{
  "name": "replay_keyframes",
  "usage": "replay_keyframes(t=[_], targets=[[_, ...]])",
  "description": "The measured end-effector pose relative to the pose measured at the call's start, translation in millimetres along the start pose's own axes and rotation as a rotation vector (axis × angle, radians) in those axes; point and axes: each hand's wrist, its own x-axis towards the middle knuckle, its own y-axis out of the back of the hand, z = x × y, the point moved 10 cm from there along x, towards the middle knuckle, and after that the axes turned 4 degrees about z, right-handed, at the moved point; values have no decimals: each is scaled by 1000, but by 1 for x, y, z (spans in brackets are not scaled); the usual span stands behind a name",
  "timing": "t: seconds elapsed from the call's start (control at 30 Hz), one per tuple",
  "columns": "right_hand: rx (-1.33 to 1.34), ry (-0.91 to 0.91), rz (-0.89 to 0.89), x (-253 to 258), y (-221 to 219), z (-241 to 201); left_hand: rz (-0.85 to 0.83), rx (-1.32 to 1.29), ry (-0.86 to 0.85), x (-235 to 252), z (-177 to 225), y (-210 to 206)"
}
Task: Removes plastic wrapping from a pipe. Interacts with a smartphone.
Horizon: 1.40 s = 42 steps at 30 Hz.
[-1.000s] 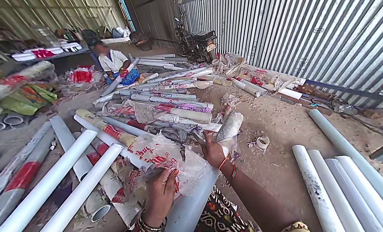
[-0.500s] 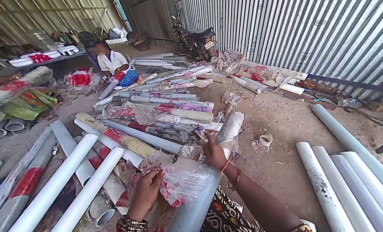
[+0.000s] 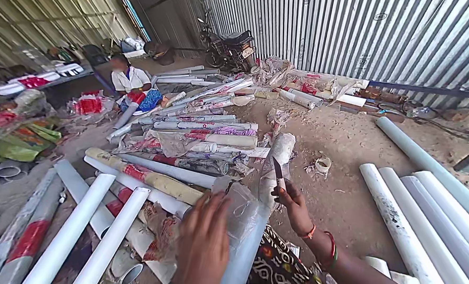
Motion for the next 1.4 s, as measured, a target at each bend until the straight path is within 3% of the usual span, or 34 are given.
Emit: replay_keyframes(t=[0.1, 0.17, 0.2, 0.3, 0.47, 0.57, 0.63, 0.8, 0.87, 0.97, 1.03, 1.23, 1.4], targets=[[92, -187, 156, -35, 27, 35, -300, -230, -331, -16, 65, -80], [112, -272, 218, -59, 37, 57, -568, -215, -265, -25, 64, -126], [100, -285, 216, -69, 39, 63, -621, -160, -207, -26, 54, -140], [31, -245, 141, -86, 35, 67, -937, -13, -27, -31, 18, -162], [-60, -215, -6, -89, 19, 62, -908, 36, 1, -23, 15, -152], [-109, -191, -95, -96, 15, 64, -972, 53, 31, -28, 18, -152], [-104, -205, -127, -100, 14, 65, -921, 61, 13, -30, 21, -150], [-344, -166, -224, -104, 21, 59, -453, 92, -116, -29, 26, -133], [-584, 45, -249, -107, 27, 39, -358, 113, -139, -31, 24, -129], [-932, 515, -258, -125, 27, 2, -248, 105, -149, -34, 18, -123], [-1044, 697, -279, -135, 22, -6, -166, 97, -146, -36, 14, -121], [-1139, 778, -270, -133, 5, 0, -31, 59, -113, -41, 7, -116], [-1193, 743, -308, -134, -3, 0, -51, -70, -1, -42, -8, -118]])
